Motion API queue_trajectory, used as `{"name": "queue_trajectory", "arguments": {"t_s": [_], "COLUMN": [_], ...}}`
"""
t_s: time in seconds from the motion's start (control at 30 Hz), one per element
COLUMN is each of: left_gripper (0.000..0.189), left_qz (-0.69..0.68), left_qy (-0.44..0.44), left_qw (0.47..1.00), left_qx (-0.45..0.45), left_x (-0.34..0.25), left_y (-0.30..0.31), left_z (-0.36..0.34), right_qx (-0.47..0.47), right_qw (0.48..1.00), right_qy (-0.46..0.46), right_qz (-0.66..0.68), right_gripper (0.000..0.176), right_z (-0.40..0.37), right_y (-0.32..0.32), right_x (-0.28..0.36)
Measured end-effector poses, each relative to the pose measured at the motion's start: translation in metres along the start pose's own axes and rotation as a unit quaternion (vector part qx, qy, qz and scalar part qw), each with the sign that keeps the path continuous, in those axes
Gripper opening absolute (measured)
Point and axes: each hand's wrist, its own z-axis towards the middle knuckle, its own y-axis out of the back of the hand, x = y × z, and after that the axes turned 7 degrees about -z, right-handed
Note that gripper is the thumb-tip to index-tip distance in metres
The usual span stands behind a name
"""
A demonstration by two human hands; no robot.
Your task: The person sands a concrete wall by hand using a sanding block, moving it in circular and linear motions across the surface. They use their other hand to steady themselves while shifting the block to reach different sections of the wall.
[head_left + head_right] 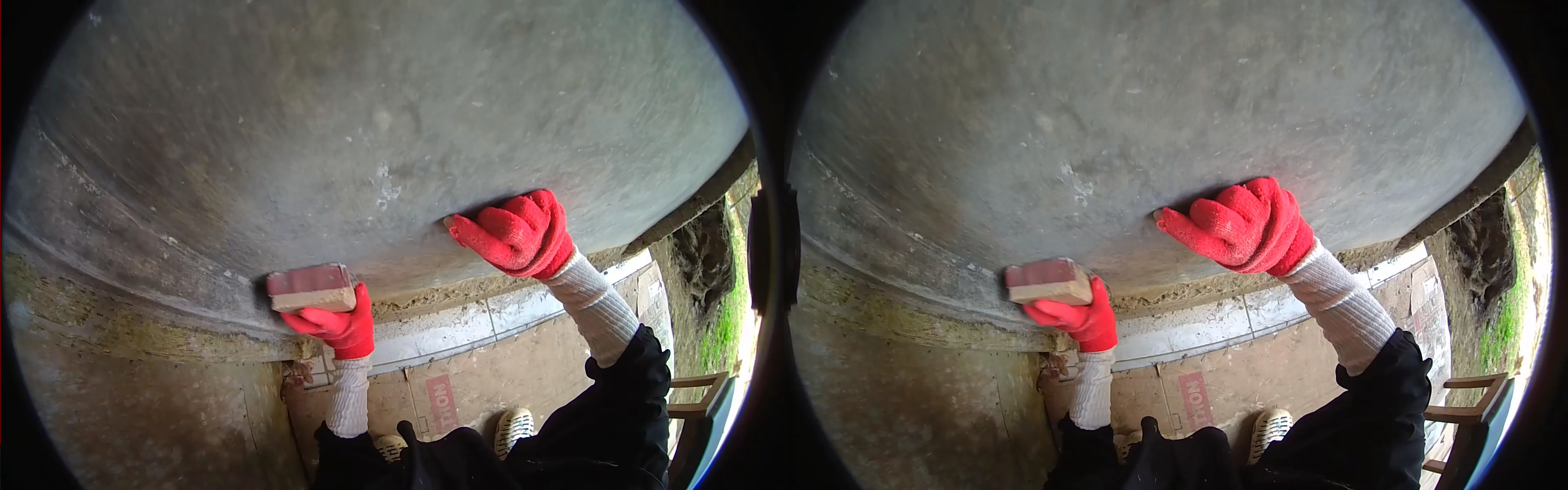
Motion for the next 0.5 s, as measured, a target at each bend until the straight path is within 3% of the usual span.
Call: {"name": "queue_trajectory", "arguments": {"t_s": [0.1, 0.23, 0.27, 0.33, 0.37, 0.47, 0.5], "left_gripper": [0.121, 0.122, 0.122, 0.122, 0.121, 0.122, 0.122], "left_qz": [0.008, -0.033, -0.030, -0.004, 0.026, 0.008, -0.025], "left_qy": [-0.048, 0.102, 0.104, 0.076, 0.007, -0.028, 0.003], "left_qw": [0.999, 0.994, 0.994, 0.997, 1.000, 1.000, 1.000], "left_qx": [0.009, -0.003, 0.000, 0.018, 0.002, -0.007, 0.013], "left_x": [0.006, -0.009, -0.009, -0.005, -0.003, 0.025, 0.019], "left_y": [0.001, 0.004, 0.007, 0.004, 0.001, -0.011, -0.007], "left_z": [-0.018, 0.002, 0.000, -0.002, -0.007, -0.043, -0.036], "right_qx": [0.010, 0.028, 0.039, 0.044, 0.019, 0.010, 0.023], "right_qw": [1.000, 1.000, 0.999, 0.999, 1.000, 1.000, 1.000], "right_qy": [-0.007, -0.006, -0.006, -0.003, -0.001, -0.002, -0.003], "right_qz": [0.000, 0.006, 0.012, 0.012, 0.005, -0.001, 0.000], "right_gripper": [0.039, 0.041, 0.042, 0.043, 0.042, 0.042, 0.042], "right_z": [-0.005, -0.003, -0.005, -0.003, -0.002, -0.003, -0.003], "right_y": [-0.002, 0.003, 0.002, -0.001, -0.001, 0.000, 0.000], "right_x": [0.002, 0.002, 0.003, 0.000, 0.001, 0.001, 0.002]}}
